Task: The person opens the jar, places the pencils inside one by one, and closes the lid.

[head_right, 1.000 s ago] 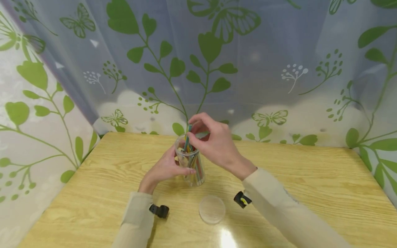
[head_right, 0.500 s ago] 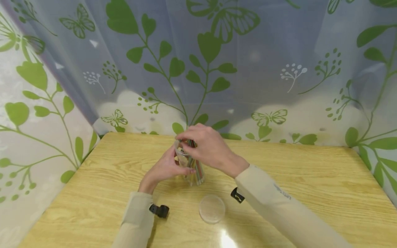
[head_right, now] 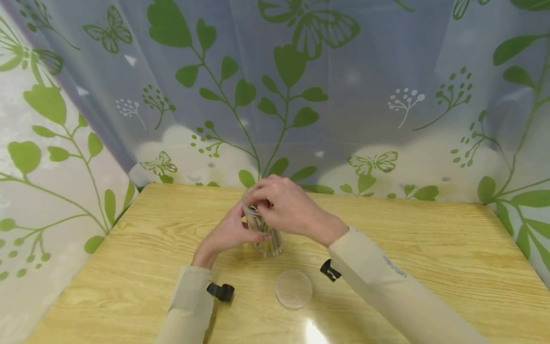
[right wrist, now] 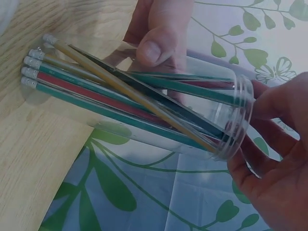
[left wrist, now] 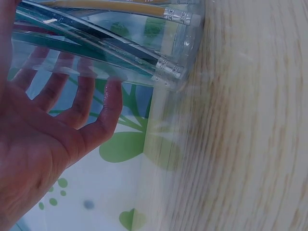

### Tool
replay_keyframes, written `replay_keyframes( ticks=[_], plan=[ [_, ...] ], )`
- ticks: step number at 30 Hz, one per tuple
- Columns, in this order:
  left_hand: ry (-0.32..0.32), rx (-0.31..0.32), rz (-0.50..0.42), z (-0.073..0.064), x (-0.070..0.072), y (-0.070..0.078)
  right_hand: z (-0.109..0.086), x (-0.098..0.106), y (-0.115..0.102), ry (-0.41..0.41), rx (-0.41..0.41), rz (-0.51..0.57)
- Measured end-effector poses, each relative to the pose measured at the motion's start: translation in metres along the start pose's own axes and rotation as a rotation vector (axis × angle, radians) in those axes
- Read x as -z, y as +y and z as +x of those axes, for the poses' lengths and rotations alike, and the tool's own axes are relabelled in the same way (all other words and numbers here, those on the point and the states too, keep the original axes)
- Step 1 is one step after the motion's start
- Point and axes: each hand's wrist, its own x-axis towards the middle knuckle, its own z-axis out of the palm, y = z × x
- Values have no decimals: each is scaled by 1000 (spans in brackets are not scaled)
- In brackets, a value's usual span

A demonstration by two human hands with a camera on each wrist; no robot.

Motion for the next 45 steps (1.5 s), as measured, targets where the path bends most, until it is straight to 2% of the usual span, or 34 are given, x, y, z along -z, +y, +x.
replay_keyframes(
  ticks=[12, 19, 27, 31, 40, 45],
  plan=[
    [2, 40, -34, -1, 1, 1, -5, 6, -3, -26, -17, 12],
    [27, 50, 7, 1, 1, 2, -16, 15, 2, 75, -29, 59],
    [48, 50, 54, 2, 1, 2, -51, 29, 17, 174, -125, 20],
    [43, 50, 51, 1, 1, 2, -71, 30, 26, 180, -152, 18],
    [32, 49, 34, 2, 0, 1, -114, 18, 37, 148, -177, 17],
    [27, 48, 31, 3, 1, 0, -137, 1, 40, 50, -182, 42]
  ],
)
